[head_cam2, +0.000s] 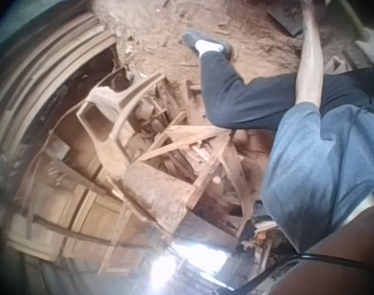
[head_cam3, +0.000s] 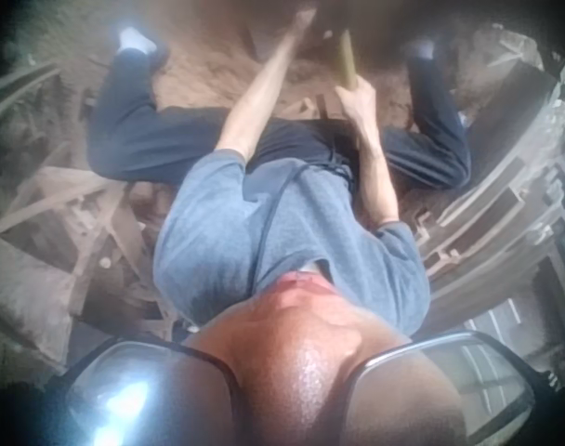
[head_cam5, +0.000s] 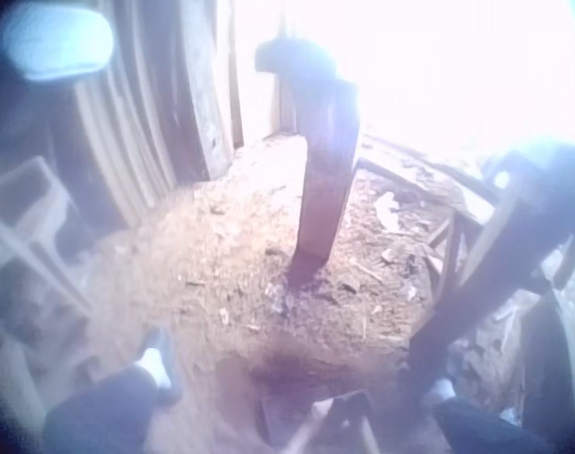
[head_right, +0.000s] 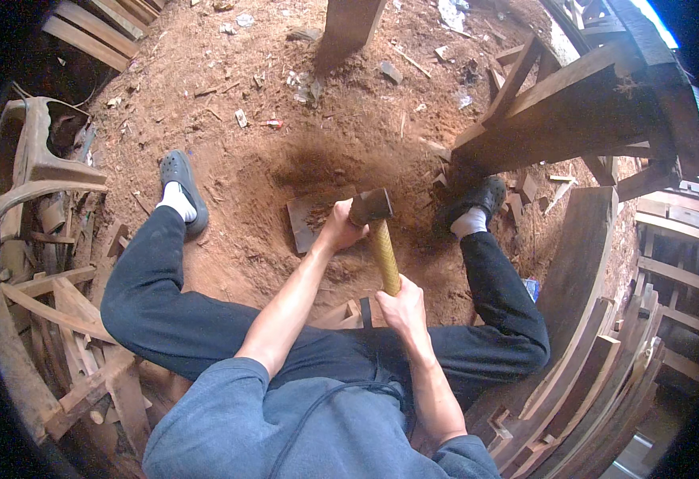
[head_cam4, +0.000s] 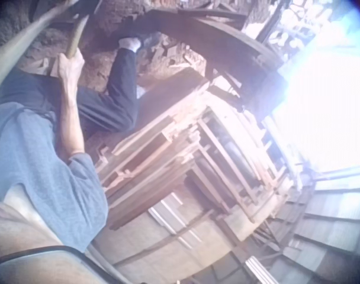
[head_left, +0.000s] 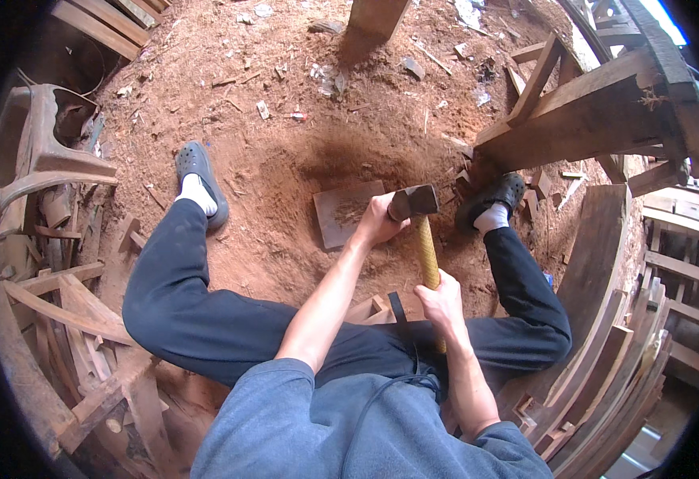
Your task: The person sits on the ground and uses a hammer and chisel to carve a small wooden block. They repeatedly strike the chisel to remove wood shavings and shape the block.
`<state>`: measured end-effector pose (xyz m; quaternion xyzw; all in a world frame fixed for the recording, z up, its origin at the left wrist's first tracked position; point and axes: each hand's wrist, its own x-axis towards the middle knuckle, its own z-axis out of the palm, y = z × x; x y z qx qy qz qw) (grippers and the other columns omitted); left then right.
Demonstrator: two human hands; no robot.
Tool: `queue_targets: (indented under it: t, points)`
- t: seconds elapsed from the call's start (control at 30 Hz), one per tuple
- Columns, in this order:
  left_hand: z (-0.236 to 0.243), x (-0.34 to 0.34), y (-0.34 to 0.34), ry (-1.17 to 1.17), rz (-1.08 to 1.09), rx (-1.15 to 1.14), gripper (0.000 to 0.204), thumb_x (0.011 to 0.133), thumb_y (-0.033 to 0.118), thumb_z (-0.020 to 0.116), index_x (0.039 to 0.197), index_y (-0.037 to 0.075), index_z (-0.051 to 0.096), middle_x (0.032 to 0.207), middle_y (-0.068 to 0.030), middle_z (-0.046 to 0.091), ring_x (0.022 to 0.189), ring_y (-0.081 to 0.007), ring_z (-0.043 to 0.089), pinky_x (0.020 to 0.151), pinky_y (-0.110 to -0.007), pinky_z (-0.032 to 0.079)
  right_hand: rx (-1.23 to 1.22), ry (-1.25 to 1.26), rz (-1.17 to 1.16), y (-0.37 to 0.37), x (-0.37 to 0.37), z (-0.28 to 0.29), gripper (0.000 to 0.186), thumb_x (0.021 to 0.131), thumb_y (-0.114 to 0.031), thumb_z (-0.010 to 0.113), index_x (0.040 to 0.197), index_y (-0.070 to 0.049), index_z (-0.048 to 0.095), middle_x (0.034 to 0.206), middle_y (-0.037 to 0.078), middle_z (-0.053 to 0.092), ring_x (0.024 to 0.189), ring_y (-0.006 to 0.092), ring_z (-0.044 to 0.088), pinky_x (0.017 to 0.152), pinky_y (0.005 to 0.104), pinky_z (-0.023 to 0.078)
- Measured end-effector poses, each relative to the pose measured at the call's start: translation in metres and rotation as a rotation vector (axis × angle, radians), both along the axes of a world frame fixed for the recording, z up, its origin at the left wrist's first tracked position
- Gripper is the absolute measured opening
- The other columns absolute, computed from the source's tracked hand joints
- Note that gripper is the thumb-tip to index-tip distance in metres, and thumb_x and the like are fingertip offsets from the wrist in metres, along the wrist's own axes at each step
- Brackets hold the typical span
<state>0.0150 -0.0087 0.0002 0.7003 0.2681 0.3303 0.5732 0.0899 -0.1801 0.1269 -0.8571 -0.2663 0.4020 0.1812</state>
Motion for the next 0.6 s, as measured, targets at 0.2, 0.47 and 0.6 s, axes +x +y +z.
queue_targets:
  t: [0.2, 0.47, 0.6]
  points:
    - [-0.006, -0.002, 0.006, 0.031, 0.013, 0.083, 0.037, 0.063, 0.001, 0.077, 0.097, 0.002, 0.063, 0.086, -0.0170, 0.066, 0.082, -0.0301, 0.067, 0.070, -0.035, 0.052, -0.036, 0.014, -0.038, 0.009, -0.002, 0.004, 0.027, 0.072, -0.017, 0.063, 0.089, 0.003, 0.059, 0.069, 0.020, 0.060, 0.066, 0.0269, 0.062, 0.066, 0.0376, 0.048]
    - [0.019, 0.002, -0.002, -0.032, 0.065, -0.024, 0.035, 0.065, 0.003, 0.077, 0.097, 0.002, 0.064, 0.087, -0.0178, 0.067, 0.084, -0.0321, 0.067, 0.071, -0.037, 0.052, 0.007, 0.098, -0.103, 0.005, 0.000, 0.008, 0.022, 0.071, -0.015, 0.063, 0.082, 0.003, 0.057, 0.062, 0.011, 0.056, 0.058, 0.0147, 0.054, 0.058, 0.0319, 0.046]
    - [0.028, 0.001, 0.004, -0.004, 0.091, 0.054, 0.033, 0.066, 0.005, 0.076, 0.097, 0.003, 0.064, 0.087, -0.0179, 0.066, 0.085, -0.0346, 0.066, 0.072, -0.037, 0.052, 0.089, 0.130, -0.118, 0.003, 0.002, 0.008, 0.016, 0.070, -0.007, 0.065, 0.074, -0.004, 0.050, 0.056, -0.001, 0.047, 0.047, 0.0081, 0.045, 0.044, 0.0271, 0.037]
